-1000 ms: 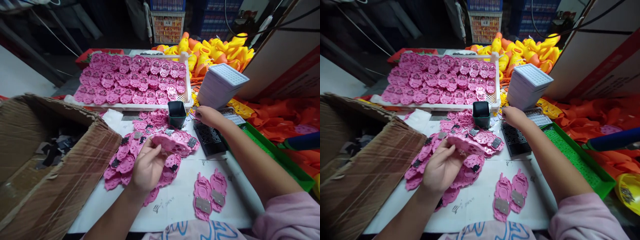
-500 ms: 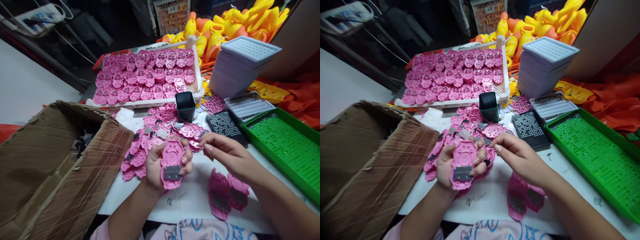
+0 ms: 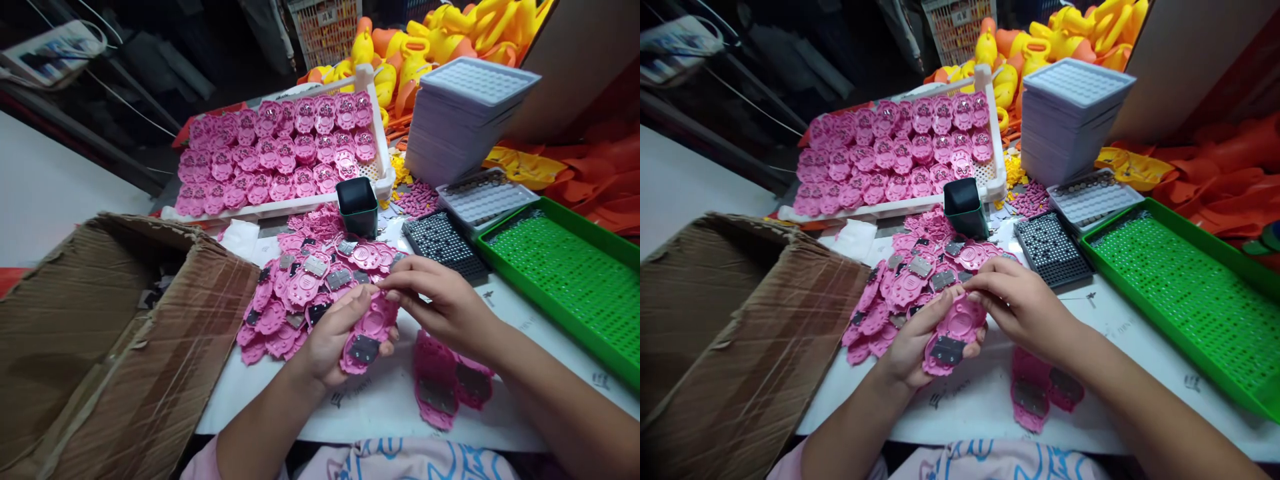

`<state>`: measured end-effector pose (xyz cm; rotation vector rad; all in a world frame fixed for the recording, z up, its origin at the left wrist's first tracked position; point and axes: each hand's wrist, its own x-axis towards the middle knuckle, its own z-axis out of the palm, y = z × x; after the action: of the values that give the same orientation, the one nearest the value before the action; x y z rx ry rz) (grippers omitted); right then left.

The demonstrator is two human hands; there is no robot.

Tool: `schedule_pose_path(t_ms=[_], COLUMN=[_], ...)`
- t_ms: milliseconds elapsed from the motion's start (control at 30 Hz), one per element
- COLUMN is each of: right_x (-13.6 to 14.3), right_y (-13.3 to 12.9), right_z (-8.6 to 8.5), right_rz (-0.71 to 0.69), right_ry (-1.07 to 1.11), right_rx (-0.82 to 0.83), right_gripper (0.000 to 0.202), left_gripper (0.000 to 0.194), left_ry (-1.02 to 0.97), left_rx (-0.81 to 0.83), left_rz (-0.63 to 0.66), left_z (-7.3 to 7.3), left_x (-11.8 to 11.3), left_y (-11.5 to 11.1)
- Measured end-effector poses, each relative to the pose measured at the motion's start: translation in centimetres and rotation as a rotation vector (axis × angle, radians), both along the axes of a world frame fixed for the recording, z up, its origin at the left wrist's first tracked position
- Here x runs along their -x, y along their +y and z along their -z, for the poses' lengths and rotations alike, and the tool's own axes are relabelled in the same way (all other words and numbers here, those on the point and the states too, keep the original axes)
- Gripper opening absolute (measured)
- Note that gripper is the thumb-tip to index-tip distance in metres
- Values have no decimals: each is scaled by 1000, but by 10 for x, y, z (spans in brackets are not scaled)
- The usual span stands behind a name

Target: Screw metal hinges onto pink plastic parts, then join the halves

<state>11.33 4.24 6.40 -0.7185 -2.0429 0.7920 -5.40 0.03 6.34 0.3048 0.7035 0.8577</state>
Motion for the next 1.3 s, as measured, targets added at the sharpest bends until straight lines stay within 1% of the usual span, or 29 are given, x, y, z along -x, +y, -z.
schedule_pose_path(t_ms=[133,200,333,467,600,667,767,900,967,1100,1233,1300], right_x=[-6,-11,-20,-21,-19,-20,-21,-18,-15,-12,-14,-13], right_y=[2,2,1,-1,-2,-3,-5,-5,-4,-2,-4,-4], right_z=[3,2,-3,-1,4,2,-7,-15,-14,-4,2,1], right_rz=[-37,-67,-153,-170,-160,-161,-190,-198,-171,-131,-108,-34], right_ry=[-115,-169,-296,-453,-443,-415,-302,-125,-97,-67,-17,40], right_rx=[-39,-54,-71,-112,-234,-216,-130,-91,-56,23,101,124], right_gripper=[16,17,20,25,29,25,19,21,24,26,22,20], left_gripper=[30,31,32,33,35,34,33,43,45,35,36,37], left_ry=[77,151,289,398,475,487,420,187,102,63,40,56], left_rx=[-4,-38,-125,-175,-222,-260,-283,-235,-207,-180,-158,-143], left_rz=[16,45,143,175,166,164,166,171,133,19,-8,-21], left_z=[3,4,5,6,3,0,-5,-2,1,3,0,-2], left_x=[1,1,2,1,0,2,3,-1,-5,-9,-7,-5], left_y=[0,0,-1,-2,-3,-5,-9,-11,-11,-9,-8,-9])
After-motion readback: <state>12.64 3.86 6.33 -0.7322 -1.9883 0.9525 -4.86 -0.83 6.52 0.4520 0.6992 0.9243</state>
